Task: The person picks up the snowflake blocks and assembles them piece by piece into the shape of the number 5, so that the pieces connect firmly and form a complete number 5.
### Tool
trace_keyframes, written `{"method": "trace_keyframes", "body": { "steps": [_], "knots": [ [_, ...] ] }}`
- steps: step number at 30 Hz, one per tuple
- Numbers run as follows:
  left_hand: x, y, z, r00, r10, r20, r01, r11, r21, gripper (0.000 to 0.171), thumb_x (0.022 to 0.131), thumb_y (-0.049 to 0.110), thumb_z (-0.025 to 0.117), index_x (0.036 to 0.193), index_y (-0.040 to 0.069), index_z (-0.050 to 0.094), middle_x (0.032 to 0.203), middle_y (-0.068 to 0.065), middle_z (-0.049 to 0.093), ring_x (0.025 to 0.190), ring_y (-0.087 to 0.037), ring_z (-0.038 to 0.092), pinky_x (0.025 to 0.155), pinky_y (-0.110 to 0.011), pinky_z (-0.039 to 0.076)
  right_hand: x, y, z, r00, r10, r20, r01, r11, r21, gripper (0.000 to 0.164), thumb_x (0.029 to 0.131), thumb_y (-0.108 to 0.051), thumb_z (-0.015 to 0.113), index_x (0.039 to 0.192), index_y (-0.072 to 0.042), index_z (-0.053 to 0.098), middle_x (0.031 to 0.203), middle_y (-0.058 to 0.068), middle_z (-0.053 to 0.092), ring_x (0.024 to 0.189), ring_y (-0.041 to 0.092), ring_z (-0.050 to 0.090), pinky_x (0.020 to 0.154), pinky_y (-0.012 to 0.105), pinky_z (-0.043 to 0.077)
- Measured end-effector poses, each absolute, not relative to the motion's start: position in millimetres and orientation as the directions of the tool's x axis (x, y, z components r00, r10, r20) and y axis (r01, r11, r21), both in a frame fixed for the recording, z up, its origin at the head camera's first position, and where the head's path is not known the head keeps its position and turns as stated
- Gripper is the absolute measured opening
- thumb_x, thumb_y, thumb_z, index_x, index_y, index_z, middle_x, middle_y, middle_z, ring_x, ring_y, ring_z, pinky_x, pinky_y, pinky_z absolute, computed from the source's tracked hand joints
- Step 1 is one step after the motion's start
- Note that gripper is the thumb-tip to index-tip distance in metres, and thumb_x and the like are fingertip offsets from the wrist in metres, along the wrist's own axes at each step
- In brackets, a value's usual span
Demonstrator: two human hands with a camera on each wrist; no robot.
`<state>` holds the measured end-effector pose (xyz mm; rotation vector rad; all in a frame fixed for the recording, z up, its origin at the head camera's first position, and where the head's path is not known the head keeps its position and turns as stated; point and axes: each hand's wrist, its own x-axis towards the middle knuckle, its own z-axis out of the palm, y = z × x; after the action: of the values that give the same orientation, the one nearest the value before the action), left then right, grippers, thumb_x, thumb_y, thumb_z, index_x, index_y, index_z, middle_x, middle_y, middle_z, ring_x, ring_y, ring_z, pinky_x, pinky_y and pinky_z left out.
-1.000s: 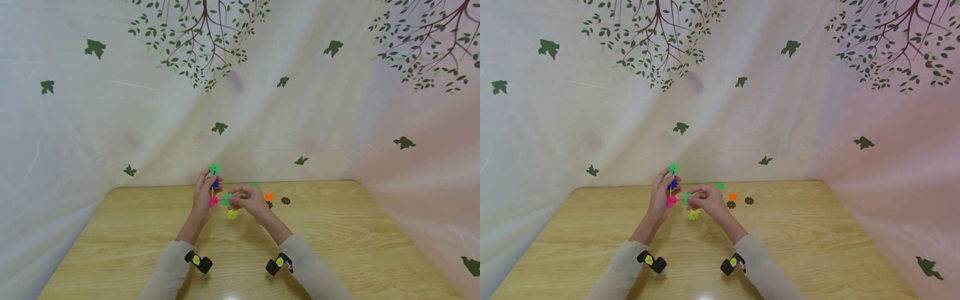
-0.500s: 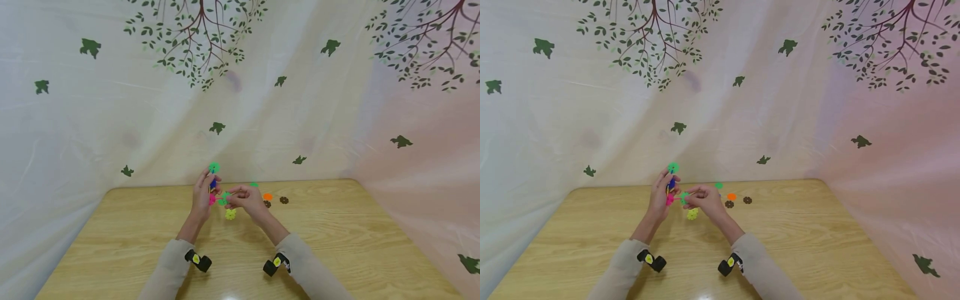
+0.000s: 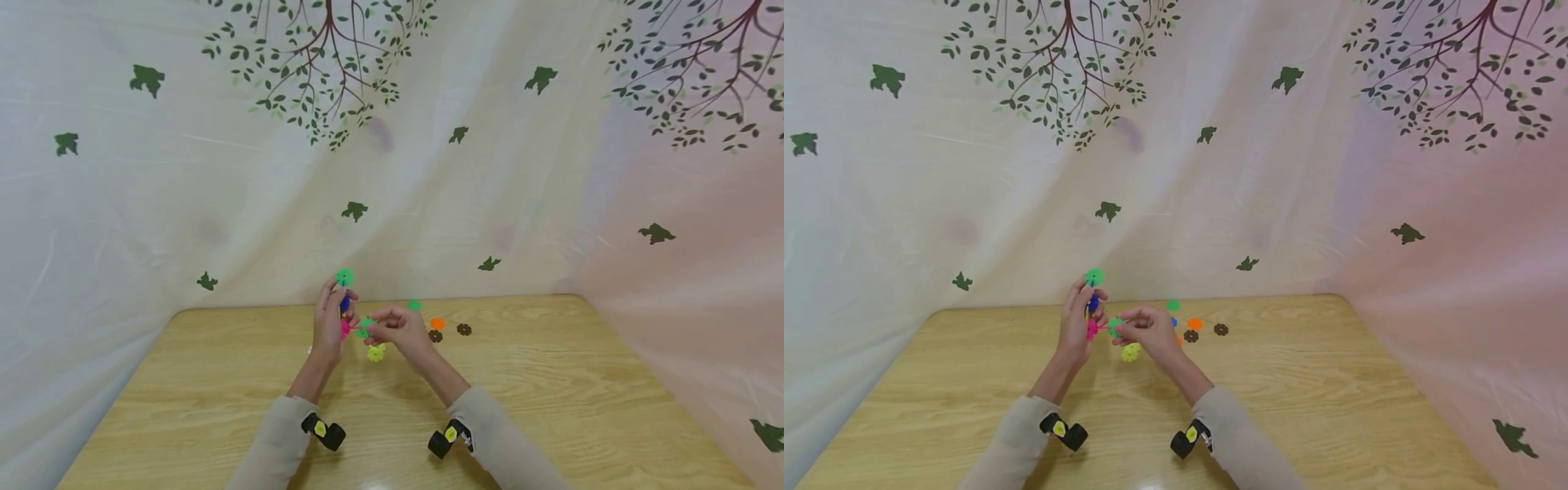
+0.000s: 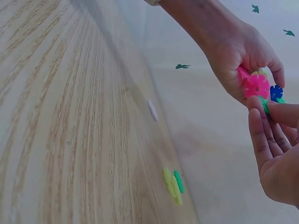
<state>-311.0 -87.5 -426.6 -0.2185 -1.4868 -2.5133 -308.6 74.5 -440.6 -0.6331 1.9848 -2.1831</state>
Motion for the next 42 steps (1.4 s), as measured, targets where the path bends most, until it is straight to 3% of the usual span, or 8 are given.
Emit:
{"method": "trace_keyframes", "body": {
  "steps": [4,7,11,14,22,30,42],
  "knots": [
    [-311.0,-87.7,-428.0,-0.964,-0.113,0.24,0.265,-0.471,0.842,0.024,0.109,0.016,0.038,0.13,0.015,0.05,0.091,0.003,0.055,0.062,-0.006,0.038,0.051,-0.016,0.033,-307.1,73.9,-440.0,-0.903,-0.369,0.218,-0.175,-0.146,-0.974,0.025,0.095,-0.001,0.068,0.115,0.014,0.063,0.089,0.016,0.077,0.072,0.013,0.075,0.082,0.053,0.062],
    [-310.7,-88.2,-428.6,-0.965,-0.11,0.237,0.261,-0.475,0.84,0.025,0.11,0.016,0.037,0.132,0.015,0.049,0.092,0.003,0.054,0.062,-0.006,0.037,0.051,-0.016,0.033,-304.7,72.8,-436.6,-0.9,-0.368,0.233,-0.193,-0.143,-0.971,0.024,0.095,0.0,0.068,0.114,0.015,0.063,0.085,0.005,0.077,0.072,0.012,0.075,0.077,0.043,0.064],
    [-309.8,-88.8,-428.2,-0.964,-0.114,0.242,0.266,-0.487,0.832,0.025,0.11,0.017,0.038,0.132,0.016,0.048,0.092,0.003,0.053,0.062,-0.005,0.036,0.051,-0.015,0.033,-300.8,71.4,-431.6,-0.889,-0.36,0.283,-0.253,-0.128,-0.959,0.022,0.095,0.002,0.068,0.111,0.016,0.064,0.09,0.023,0.075,0.07,0.012,0.074,0.071,0.033,0.064],
    [-309.1,-89.0,-427.6,-0.962,-0.121,0.247,0.274,-0.495,0.825,0.024,0.11,0.017,0.037,0.132,0.017,0.048,0.092,0.003,0.053,0.062,-0.005,0.036,0.051,-0.014,0.034,-300.1,71.1,-430.5,-0.879,-0.361,0.311,-0.282,-0.131,-0.95,0.021,0.095,0.003,0.068,0.11,0.016,0.064,0.095,0.035,0.071,0.07,0.011,0.074,0.07,0.032,0.064],
    [-306.0,-88.2,-427.5,-0.96,-0.116,0.255,0.279,-0.478,0.833,0.025,0.11,0.016,0.038,0.133,0.014,0.047,0.092,0.001,0.053,0.06,-0.004,0.037,0.049,-0.014,0.034,-301.3,73.0,-435.5,-0.872,-0.375,0.316,-0.271,-0.167,-0.948,0.023,0.094,0.003,0.068,0.111,0.017,0.063,0.092,0.027,0.074,0.071,0.013,0.075,0.07,0.031,0.064],
    [-303.9,-86.9,-427.8,-0.958,-0.117,0.261,0.285,-0.476,0.832,0.025,0.11,0.015,0.037,0.133,0.013,0.047,0.092,0.001,0.053,0.06,-0.004,0.036,0.049,-0.013,0.033,-299.3,71.4,-438.6,-0.875,-0.354,0.329,-0.285,-0.171,-0.943,0.023,0.095,0.002,0.068,0.113,0.016,0.064,0.097,0.034,0.071,0.073,0.012,0.075,0.075,0.041,0.064],
    [-300.4,-88.2,-423.2,-0.954,-0.122,0.274,0.299,-0.45,0.841,0.027,0.109,0.017,0.038,0.135,0.015,0.047,0.094,0.002,0.054,0.062,-0.005,0.04,0.05,-0.015,0.037,-299.1,70.5,-440.6,-0.879,-0.362,0.309,-0.259,-0.18,-0.949,0.023,0.095,0.003,0.066,0.114,0.017,0.062,0.1,0.036,0.07,0.074,0.012,0.076,0.074,0.034,0.064]
  ]
}}
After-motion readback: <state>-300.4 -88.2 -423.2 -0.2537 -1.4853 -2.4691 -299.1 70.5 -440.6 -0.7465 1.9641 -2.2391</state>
